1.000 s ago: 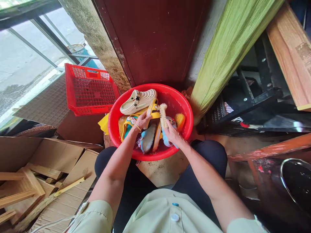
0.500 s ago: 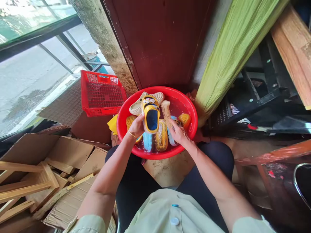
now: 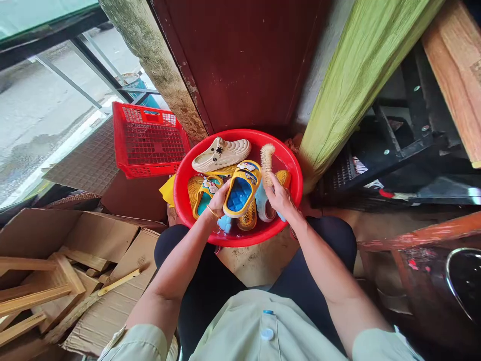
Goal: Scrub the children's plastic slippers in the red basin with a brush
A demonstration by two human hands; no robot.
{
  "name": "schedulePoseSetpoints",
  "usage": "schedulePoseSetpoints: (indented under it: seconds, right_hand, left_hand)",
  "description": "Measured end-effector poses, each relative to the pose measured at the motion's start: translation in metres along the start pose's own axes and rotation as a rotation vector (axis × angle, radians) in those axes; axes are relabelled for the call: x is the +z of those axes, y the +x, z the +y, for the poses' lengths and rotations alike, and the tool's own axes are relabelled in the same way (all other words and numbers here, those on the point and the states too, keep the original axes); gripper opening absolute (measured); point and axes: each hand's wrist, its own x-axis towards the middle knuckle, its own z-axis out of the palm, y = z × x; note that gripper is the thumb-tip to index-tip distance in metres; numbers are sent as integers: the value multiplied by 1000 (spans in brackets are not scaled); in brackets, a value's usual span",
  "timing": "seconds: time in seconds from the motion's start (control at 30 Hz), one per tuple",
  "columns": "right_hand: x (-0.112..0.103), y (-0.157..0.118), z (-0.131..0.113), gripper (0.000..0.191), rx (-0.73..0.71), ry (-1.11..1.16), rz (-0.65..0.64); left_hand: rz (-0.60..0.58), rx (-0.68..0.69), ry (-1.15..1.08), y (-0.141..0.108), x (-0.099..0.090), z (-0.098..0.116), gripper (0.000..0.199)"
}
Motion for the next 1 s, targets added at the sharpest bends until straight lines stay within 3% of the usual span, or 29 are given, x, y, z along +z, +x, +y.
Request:
schedulePoseSetpoints:
  seconds: [0.1,0.17,0.3,0.43,0.57,0.73,0.87,1.0]
  right_hand:
    - [-3,-12,-7,66,-24,-109,-174]
    - [-5,-19,-10,66,4,-190,-240]
    - [-13,-19,-5,65,22,-234,-128]
    - [-19,-18,1,65,31,-284,-112]
    - [-18,-23,3,63,49,-311,-111]
    - [-20,-25,8,67,187,-348,-130]
    - [-23,-32,1,65,142,-375,-115]
    - [-21,-47,-17,64,-30,-403,-246]
  left_hand:
    - [108,162,194,2,-3,1,68]
    - [96,237,327,0,-3,1,74]
    - [-51,279,690,-12,9,0,77]
    - [-29,222,978,-19,20,-4,75]
    - [-79,289,1025,-22,26,-10,82]
    - [-231,259,835,-26,27,-20,82]
    - [-50,218,1082,-25,10,-15,76]
    - [113,83,1363,-32,-1,-5,68]
